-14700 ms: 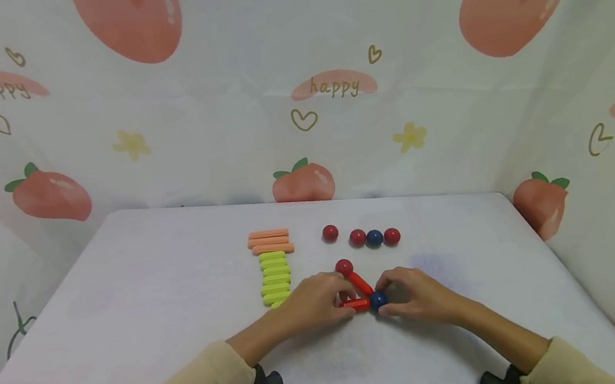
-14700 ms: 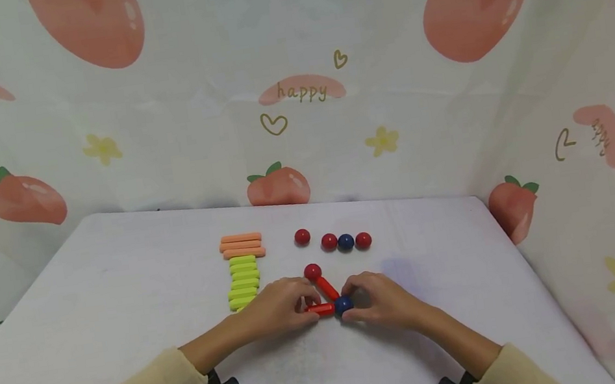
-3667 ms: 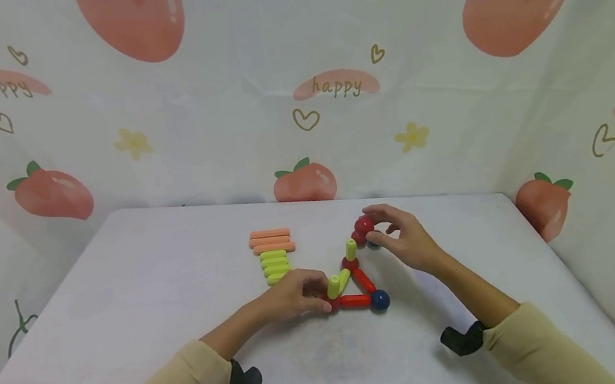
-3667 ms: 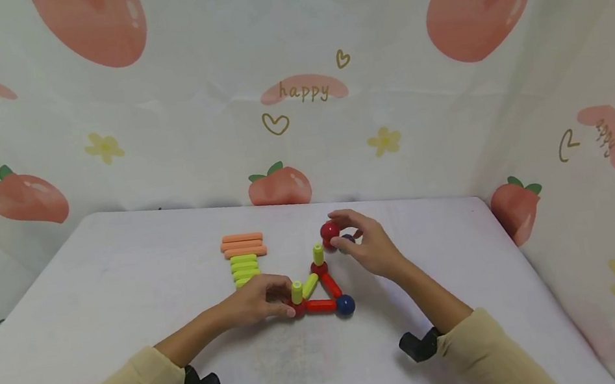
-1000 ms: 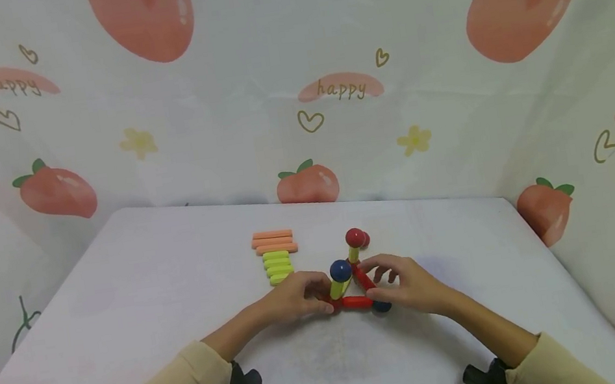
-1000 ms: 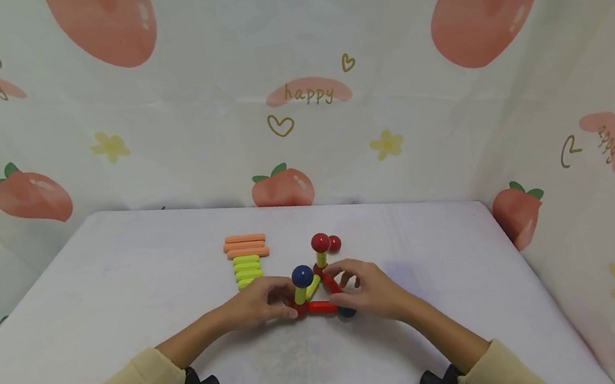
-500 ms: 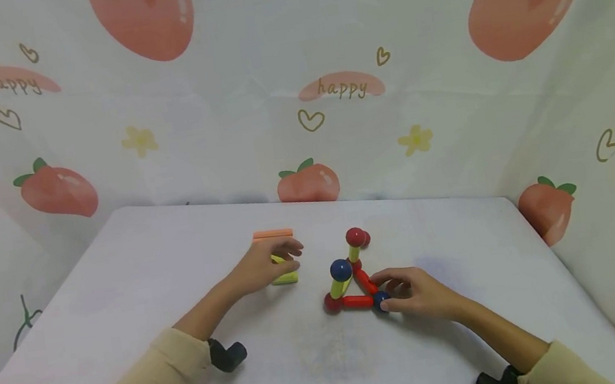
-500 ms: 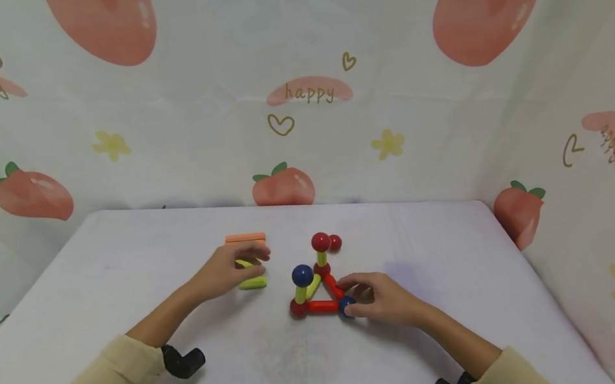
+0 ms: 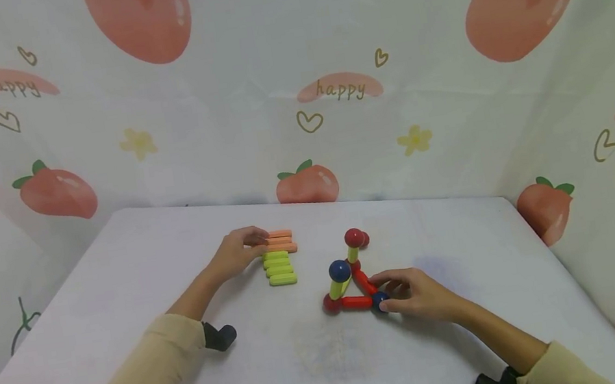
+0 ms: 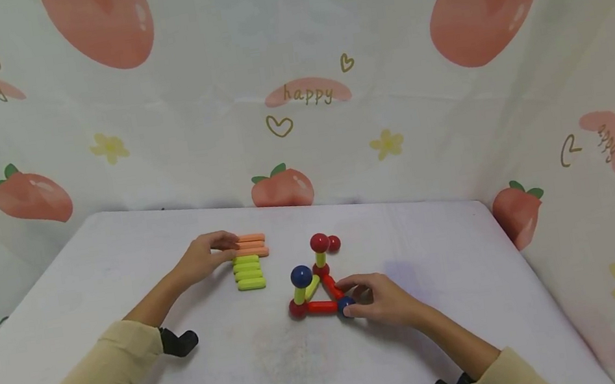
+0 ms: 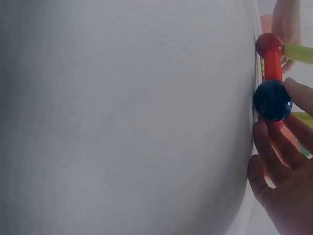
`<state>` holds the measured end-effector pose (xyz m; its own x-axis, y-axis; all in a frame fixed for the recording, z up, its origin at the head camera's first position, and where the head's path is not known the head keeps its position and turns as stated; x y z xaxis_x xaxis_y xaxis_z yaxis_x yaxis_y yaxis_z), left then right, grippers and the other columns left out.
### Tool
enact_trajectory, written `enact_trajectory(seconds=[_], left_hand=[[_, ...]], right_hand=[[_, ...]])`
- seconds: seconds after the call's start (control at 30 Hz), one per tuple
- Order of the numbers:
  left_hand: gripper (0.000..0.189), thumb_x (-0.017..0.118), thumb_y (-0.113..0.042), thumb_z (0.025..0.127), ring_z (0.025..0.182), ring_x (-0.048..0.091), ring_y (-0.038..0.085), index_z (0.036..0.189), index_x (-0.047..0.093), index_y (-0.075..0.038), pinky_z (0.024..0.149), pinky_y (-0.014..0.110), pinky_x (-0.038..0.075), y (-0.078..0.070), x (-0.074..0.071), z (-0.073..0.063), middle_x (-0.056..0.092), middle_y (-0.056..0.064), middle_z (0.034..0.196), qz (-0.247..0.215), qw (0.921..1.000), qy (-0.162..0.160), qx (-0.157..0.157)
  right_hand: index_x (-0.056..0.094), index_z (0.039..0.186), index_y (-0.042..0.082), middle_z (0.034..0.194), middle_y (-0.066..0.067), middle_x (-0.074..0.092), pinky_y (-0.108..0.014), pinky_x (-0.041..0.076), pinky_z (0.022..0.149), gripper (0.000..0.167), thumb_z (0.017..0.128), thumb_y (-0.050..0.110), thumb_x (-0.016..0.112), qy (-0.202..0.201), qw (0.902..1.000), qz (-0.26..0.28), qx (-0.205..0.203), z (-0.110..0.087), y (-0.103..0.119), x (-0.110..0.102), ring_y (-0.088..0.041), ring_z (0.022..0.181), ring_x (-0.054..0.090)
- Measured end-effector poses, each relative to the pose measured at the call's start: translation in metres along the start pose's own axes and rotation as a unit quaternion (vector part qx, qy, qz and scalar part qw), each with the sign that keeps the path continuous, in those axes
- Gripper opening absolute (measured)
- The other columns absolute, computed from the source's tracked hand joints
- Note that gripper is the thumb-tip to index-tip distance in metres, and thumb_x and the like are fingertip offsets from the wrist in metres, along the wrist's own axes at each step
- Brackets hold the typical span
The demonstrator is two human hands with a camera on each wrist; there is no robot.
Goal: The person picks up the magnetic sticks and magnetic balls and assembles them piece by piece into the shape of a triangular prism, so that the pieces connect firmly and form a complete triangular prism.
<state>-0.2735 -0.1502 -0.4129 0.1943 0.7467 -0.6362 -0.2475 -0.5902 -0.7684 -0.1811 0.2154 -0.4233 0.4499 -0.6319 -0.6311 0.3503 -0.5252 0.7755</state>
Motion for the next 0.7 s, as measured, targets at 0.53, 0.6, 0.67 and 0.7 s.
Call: enact_trajectory(seconds=[0.53, 0.6, 0.67, 0.7], left_hand=[[0.028, 0.066, 0.0, 0.091, 0.108, 0.061, 0.032, 0.119, 0.067, -0.002, 0.094, 0.047, 0.051, -0.007, -0.001, -0.002, 0.068, 0.014, 0.113, 0.137, 0.9887, 0.051, 0.035], [0.032, 0.064, -0.001, 0.092, 0.111, 0.061, 0.033, 0.124, 0.065, -0.003, 0.096, 0.049, 0.05, -0.01, -0.003, -0.004, 0.067, 0.015, 0.119, 0.136, 0.9885, 0.058, 0.033], [0.035, 0.064, -0.002, 0.093, 0.111, 0.061, 0.032, 0.128, 0.063, -0.005, 0.096, 0.049, 0.05, -0.012, -0.005, -0.004, 0.067, 0.015, 0.12, 0.126, 0.9901, 0.051, 0.033], [0.036, 0.064, -0.002, 0.094, 0.11, 0.061, 0.031, 0.129, 0.061, -0.005, 0.095, 0.048, 0.051, -0.012, -0.005, -0.004, 0.067, 0.014, 0.12, 0.116, 0.9916, 0.045, 0.037]], right_hand=[[0.062, 0.132, 0.005, 0.124, -0.007, 0.067, -0.032, 0.054, 0.088, 0.046, 0.09, 0.022, 0.074, 0.0, 1.0, 0.004, -0.001, 0.0, 0.003, 0.0, -0.021, 0.103, 0.064], [0.062, 0.132, 0.005, 0.125, -0.008, 0.067, -0.031, 0.054, 0.087, 0.046, 0.09, 0.022, 0.074, 0.001, 1.0, 0.004, 0.001, 0.0, 0.003, 0.0, -0.021, 0.102, 0.064], [0.062, 0.132, 0.004, 0.125, -0.008, 0.066, -0.03, 0.054, 0.087, 0.047, 0.09, 0.021, 0.074, 0.001, 1.0, 0.003, 0.004, 0.0, 0.004, 0.0, -0.021, 0.102, 0.064], [0.062, 0.132, 0.004, 0.125, -0.008, 0.066, -0.03, 0.054, 0.087, 0.047, 0.09, 0.021, 0.074, 0.001, 1.0, 0.002, 0.005, -0.001, 0.004, 0.0, -0.021, 0.102, 0.064]])
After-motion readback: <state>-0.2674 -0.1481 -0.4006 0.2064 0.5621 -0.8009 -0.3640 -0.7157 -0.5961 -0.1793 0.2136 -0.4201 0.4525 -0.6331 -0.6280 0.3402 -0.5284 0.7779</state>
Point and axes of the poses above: each hand's wrist, its own z-axis towards the middle knuckle, its own x-axis out of the palm, y = z × x, the point moved 2 cm from there along z, towards the middle knuckle
